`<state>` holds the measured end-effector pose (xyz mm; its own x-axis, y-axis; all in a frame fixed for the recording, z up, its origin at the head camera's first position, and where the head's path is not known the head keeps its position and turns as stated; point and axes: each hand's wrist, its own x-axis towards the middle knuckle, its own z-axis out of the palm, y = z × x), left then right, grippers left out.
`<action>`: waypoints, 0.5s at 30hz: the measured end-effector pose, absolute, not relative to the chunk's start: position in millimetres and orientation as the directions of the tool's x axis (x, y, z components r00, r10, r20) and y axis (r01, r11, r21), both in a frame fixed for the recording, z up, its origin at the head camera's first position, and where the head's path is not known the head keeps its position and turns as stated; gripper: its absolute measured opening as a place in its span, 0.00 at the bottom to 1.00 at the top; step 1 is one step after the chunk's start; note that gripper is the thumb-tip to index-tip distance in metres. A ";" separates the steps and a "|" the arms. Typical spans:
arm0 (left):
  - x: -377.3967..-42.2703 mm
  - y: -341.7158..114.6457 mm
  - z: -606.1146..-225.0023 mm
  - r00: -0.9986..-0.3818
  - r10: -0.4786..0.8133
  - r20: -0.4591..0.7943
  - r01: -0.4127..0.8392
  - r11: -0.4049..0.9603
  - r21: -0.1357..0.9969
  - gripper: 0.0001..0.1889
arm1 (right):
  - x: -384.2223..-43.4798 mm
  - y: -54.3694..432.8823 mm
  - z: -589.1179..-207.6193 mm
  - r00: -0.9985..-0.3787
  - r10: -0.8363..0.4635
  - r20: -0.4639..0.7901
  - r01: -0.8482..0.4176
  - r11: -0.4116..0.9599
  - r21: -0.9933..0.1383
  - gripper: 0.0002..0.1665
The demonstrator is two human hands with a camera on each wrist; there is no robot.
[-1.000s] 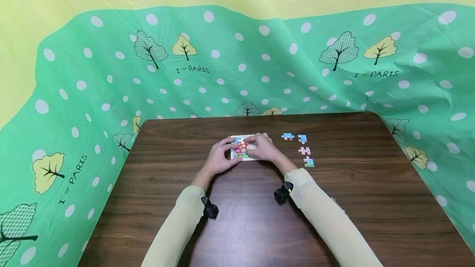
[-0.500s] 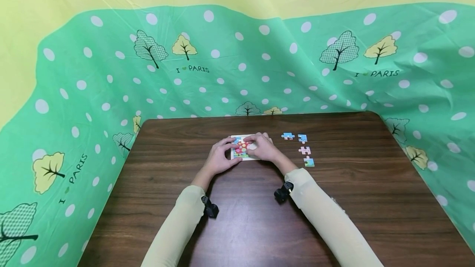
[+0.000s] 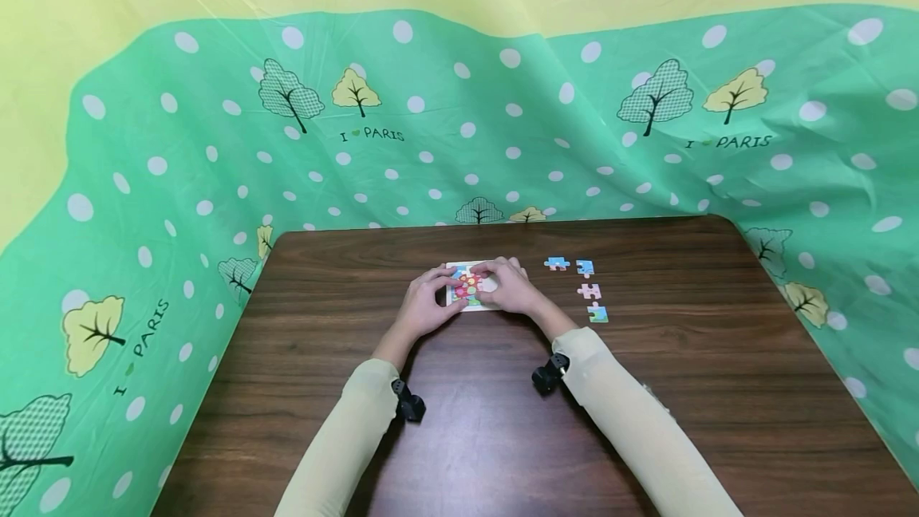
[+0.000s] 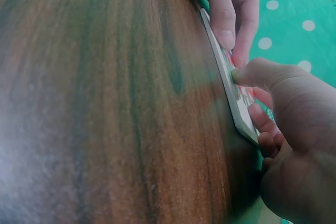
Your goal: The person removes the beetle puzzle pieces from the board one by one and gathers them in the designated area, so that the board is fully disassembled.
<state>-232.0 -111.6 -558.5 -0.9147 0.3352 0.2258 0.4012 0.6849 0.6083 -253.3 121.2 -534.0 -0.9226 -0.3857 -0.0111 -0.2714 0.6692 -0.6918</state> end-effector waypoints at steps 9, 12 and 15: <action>-233.0 -110.9 -558.5 -0.915 0.325 0.238 0.401 0.672 0.623 0.22 | -254.1 123.0 -540.7 -0.921 -0.388 0.014 -0.283 0.646 -0.709 0.34; -232.7 -110.6 -558.1 -0.914 0.325 0.242 0.403 0.670 0.624 0.22 | -254.1 123.7 -541.4 -0.923 -0.383 0.022 -0.282 0.640 -0.715 0.33; -232.2 -110.6 -557.6 -0.916 0.321 0.241 0.400 0.671 0.624 0.22 | -254.0 123.3 -540.9 -0.924 -0.381 0.032 -0.287 0.637 -0.715 0.32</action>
<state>-232.2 -110.6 -557.6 -0.9158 0.3215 0.2409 0.3998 0.6712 0.6242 -254.0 123.3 -540.9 -0.9242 -0.3805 0.0320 -0.2871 0.6371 -0.7153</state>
